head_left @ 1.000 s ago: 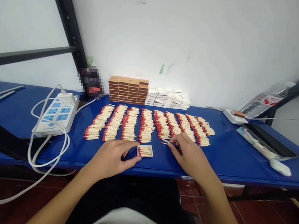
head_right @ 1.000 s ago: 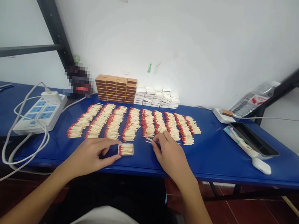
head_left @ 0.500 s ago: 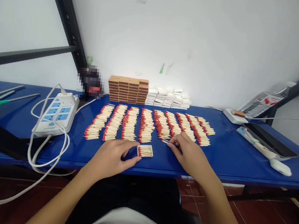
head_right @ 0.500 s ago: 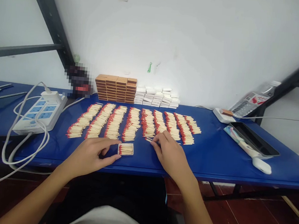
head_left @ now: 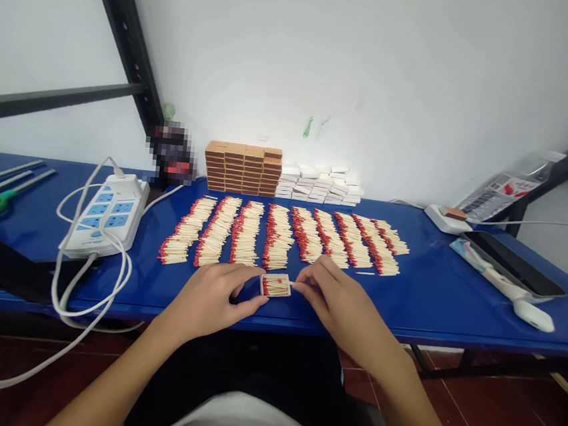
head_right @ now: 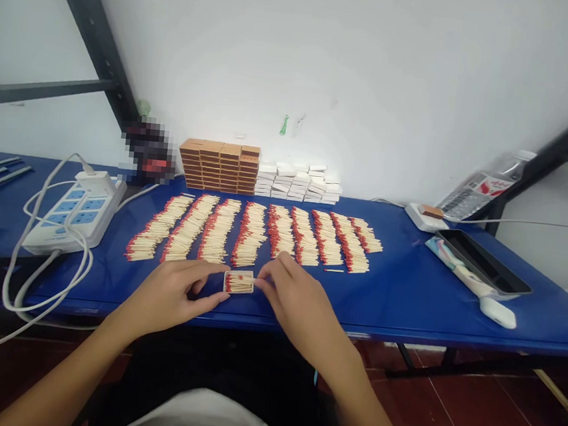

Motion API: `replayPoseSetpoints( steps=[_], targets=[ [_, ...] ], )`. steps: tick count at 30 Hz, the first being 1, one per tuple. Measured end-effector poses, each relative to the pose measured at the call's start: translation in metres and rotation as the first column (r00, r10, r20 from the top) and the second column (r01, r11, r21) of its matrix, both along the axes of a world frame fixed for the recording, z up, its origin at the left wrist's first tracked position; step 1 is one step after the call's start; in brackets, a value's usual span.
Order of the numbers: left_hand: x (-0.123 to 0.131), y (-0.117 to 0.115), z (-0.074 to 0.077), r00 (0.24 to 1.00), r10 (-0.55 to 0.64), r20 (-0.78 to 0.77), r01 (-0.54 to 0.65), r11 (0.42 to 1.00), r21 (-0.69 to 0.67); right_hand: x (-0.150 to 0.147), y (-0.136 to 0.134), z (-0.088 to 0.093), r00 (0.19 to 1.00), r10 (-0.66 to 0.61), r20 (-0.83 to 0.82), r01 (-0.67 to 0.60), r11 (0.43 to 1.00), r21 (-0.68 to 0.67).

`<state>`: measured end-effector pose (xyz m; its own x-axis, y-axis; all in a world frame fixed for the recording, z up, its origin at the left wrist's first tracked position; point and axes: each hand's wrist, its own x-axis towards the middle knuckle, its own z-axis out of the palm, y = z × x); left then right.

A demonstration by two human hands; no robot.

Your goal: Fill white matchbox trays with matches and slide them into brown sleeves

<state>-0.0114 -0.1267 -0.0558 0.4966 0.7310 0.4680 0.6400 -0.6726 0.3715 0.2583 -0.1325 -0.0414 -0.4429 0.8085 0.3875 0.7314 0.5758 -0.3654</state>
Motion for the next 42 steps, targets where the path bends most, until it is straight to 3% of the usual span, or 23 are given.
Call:
replayPoseSetpoints(
  steps=[10, 16, 22, 31, 40, 42],
  targets=[
    [0.002, -0.001, 0.002, 1.000, -0.009, 0.011, 0.009, 1.000, 0.007, -0.016, -0.004, -0.009, 0.995, 0.040, 0.093, -0.044, 0.998, 0.037],
    [0.000, 0.000, 0.001, 1.000, -0.006, 0.000, 0.006, 1.000, -0.003, -0.008, 0.000, -0.008, 0.998, 0.057, -0.027, -0.059, 0.996, -0.061],
    [0.000, 0.000, 0.000, 1.000, -0.009, 0.009, 0.009, 1.000, -0.001, 0.006, 0.002, -0.004, 0.989, -0.015, -0.149, -0.012, 0.983, -0.181],
    [0.000, -0.001, 0.000, 1.000, -0.009, 0.006, 0.009, 1.000, -0.012, -0.005, 0.004, -0.011, 0.956, 0.030, -0.291, -0.112, 0.956, -0.269],
    [0.000, -0.001, 0.001, 0.999, -0.030, 0.025, 0.030, 1.000, 0.008, -0.006, 0.007, -0.013, 0.937, 0.026, -0.349, -0.128, 0.954, -0.272],
    [0.000, 0.000, 0.000, 0.999, -0.025, 0.026, 0.025, 1.000, 0.010, 0.000, 0.010, -0.014, 0.932, -0.012, -0.362, -0.083, 0.966, -0.246]
  ],
)
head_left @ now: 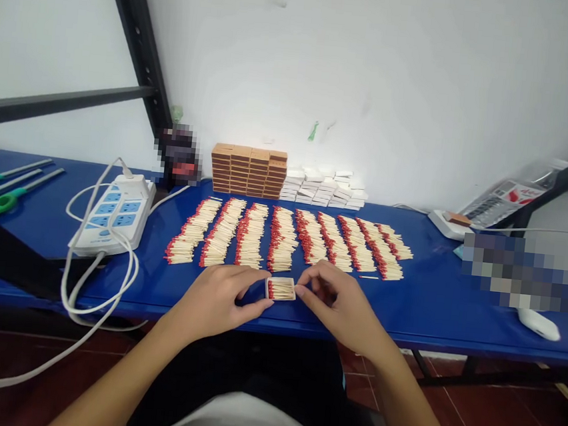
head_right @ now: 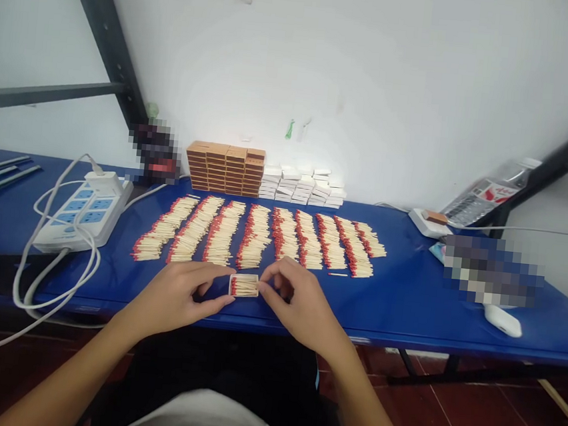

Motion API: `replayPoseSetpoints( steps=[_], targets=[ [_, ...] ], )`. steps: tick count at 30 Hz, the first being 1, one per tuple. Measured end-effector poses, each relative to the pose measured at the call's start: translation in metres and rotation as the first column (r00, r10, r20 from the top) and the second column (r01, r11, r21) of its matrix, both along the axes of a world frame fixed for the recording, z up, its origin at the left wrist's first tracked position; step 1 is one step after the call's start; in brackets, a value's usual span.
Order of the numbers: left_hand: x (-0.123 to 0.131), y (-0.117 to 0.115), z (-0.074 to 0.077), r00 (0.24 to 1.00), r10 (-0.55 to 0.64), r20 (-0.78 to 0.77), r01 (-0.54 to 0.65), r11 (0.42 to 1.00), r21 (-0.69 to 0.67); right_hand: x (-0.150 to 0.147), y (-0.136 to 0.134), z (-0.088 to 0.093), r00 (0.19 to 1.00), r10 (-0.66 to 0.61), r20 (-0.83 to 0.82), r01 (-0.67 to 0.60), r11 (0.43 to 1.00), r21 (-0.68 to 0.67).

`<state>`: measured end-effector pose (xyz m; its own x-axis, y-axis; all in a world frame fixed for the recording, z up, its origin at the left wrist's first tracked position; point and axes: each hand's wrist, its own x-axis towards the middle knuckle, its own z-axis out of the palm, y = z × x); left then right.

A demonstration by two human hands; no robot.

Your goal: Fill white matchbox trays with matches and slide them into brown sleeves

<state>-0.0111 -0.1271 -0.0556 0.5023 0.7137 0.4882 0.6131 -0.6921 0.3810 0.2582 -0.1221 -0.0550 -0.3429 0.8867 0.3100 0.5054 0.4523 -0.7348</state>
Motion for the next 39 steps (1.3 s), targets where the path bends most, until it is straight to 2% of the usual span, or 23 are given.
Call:
replayPoseSetpoints(
  steps=[4, 7, 12, 25, 33, 39],
  targets=[
    [-0.001, 0.001, -0.002, 1.000, 0.013, -0.006, -0.013, 1.000, 0.015, 0.025, 0.013, -0.005, 0.968, -0.246, 0.042, 0.238, 0.960, 0.146],
    [-0.001, 0.002, -0.003, 1.000, 0.019, -0.015, -0.019, 1.000, 0.017, 0.038, 0.022, -0.010, 0.936, -0.313, 0.162, 0.275, 0.936, 0.220],
    [-0.001, 0.001, -0.003, 1.000, 0.018, -0.018, -0.018, 1.000, 0.014, 0.039, 0.027, -0.013, 0.916, -0.302, 0.263, 0.245, 0.942, 0.228],
    [-0.001, 0.000, -0.003, 1.000, 0.017, -0.014, -0.016, 1.000, 0.022, 0.037, 0.024, -0.011, 0.912, -0.265, 0.312, 0.195, 0.952, 0.238],
    [0.000, 0.000, -0.001, 1.000, 0.015, -0.025, -0.015, 0.999, 0.033, 0.039, 0.019, -0.008, 0.922, -0.220, 0.319, 0.169, 0.969, 0.180],
    [0.000, 0.000, -0.001, 1.000, 0.012, -0.017, -0.011, 1.000, 0.017, 0.034, 0.015, -0.005, 0.919, -0.220, 0.326, 0.165, 0.968, 0.187]
  ],
)
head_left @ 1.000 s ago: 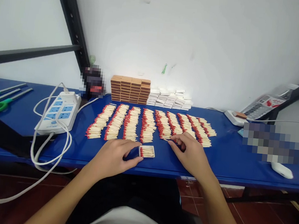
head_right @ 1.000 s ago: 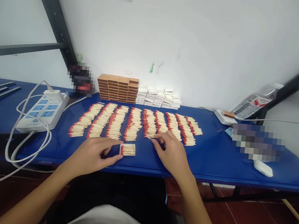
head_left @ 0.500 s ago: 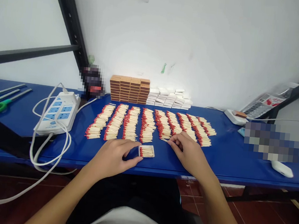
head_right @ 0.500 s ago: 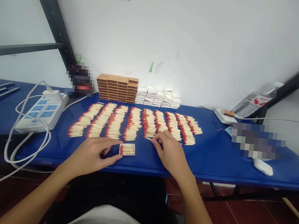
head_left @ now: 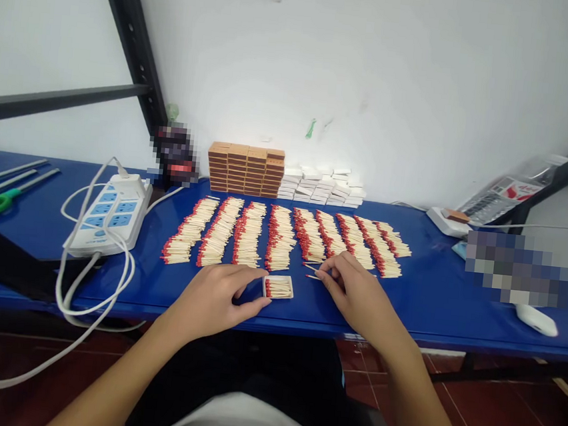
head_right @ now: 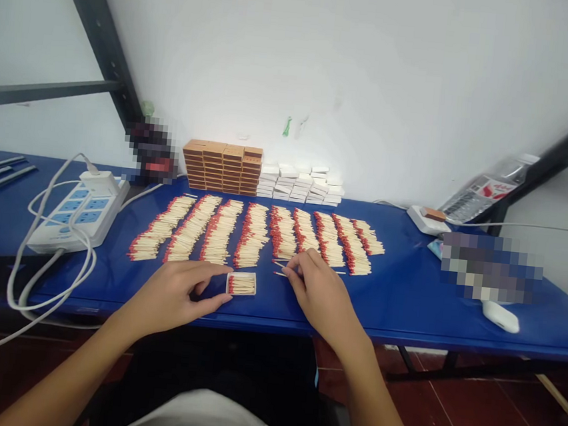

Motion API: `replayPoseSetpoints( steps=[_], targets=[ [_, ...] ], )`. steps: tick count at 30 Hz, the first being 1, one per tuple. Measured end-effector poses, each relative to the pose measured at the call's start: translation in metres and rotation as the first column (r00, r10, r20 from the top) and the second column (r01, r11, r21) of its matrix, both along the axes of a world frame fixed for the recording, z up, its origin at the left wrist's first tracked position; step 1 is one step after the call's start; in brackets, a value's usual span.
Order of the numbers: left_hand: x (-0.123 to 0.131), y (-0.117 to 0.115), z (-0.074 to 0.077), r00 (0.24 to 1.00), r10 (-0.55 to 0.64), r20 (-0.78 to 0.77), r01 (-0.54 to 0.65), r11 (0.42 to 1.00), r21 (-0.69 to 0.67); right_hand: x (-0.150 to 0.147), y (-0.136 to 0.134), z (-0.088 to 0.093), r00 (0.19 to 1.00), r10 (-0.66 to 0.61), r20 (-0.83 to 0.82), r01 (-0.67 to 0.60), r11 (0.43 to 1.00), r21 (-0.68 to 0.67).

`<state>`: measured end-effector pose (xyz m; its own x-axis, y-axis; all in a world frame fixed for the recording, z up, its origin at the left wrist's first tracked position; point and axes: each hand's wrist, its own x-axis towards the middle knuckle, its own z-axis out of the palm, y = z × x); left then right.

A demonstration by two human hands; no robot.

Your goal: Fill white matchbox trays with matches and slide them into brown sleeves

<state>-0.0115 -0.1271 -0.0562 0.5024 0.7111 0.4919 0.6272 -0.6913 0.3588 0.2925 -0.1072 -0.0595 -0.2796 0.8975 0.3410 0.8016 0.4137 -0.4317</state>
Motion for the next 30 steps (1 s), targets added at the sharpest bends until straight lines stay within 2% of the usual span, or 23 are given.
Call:
replayPoseSetpoints(
  steps=[8, 18, 30],
  targets=[
    [-0.001, 0.000, -0.001, 1.000, 0.008, -0.006, -0.008, 1.000, -0.005, 0.010, -0.005, 0.003, 0.999, 0.002, 0.043, 0.000, 0.999, -0.046],
    [0.001, 0.000, 0.000, 1.000, 0.003, -0.004, -0.003, 1.000, 0.005, 0.000, 0.002, -0.003, 0.998, -0.045, 0.054, 0.043, 0.999, 0.024],
    [0.000, 0.001, -0.001, 1.000, 0.000, -0.003, 0.000, 1.000, 0.013, -0.001, 0.006, -0.002, 1.000, -0.027, 0.017, 0.026, 1.000, 0.015]
  ],
)
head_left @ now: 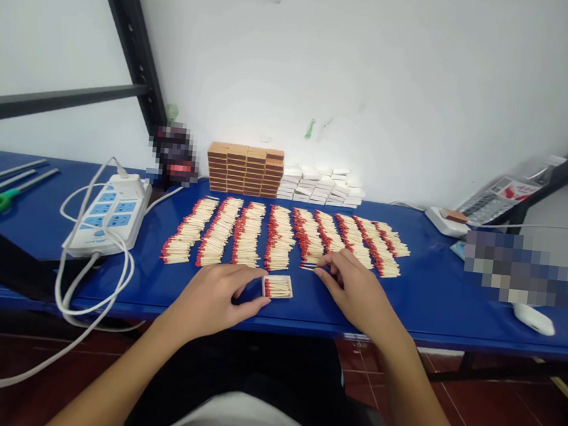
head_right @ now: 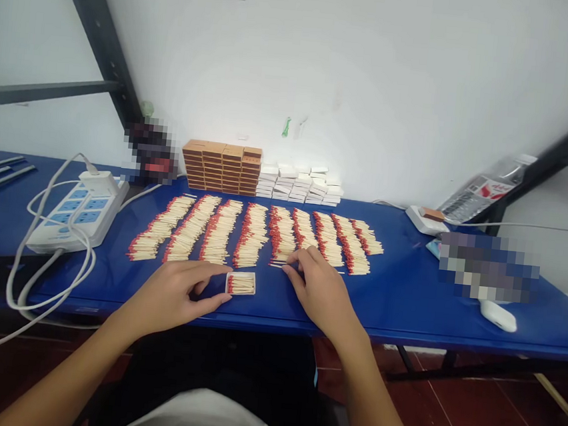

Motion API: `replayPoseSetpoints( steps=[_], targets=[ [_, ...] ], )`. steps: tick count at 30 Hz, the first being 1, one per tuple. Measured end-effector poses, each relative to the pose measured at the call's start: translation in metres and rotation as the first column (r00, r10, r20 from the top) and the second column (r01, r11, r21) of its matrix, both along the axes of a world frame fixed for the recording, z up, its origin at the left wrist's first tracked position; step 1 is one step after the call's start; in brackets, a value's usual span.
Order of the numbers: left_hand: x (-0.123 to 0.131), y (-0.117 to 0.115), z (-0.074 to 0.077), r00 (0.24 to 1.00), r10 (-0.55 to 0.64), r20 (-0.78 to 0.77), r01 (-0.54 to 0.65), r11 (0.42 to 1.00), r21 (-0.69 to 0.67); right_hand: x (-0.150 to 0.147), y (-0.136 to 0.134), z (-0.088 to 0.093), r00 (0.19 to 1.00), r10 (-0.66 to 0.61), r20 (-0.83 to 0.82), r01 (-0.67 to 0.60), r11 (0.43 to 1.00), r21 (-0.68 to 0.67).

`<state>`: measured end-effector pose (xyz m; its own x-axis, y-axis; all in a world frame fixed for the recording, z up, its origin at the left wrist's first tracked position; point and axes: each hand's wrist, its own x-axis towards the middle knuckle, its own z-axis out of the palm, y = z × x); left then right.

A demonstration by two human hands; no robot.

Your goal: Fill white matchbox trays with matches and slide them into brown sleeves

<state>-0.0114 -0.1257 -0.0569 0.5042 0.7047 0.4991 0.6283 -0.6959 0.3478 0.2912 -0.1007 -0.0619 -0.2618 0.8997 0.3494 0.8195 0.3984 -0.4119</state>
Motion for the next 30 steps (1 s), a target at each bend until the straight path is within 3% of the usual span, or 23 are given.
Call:
replayPoseSetpoints(
  steps=[30],
  targets=[
    [-0.0006, -0.0007, 0.0001, 1.000, 0.005, 0.001, -0.005, 1.000, -0.010, 0.0044, -0.0011, 0.0016, 0.999, 0.046, -0.020, -0.048, 0.997, -0.062]
  ],
)
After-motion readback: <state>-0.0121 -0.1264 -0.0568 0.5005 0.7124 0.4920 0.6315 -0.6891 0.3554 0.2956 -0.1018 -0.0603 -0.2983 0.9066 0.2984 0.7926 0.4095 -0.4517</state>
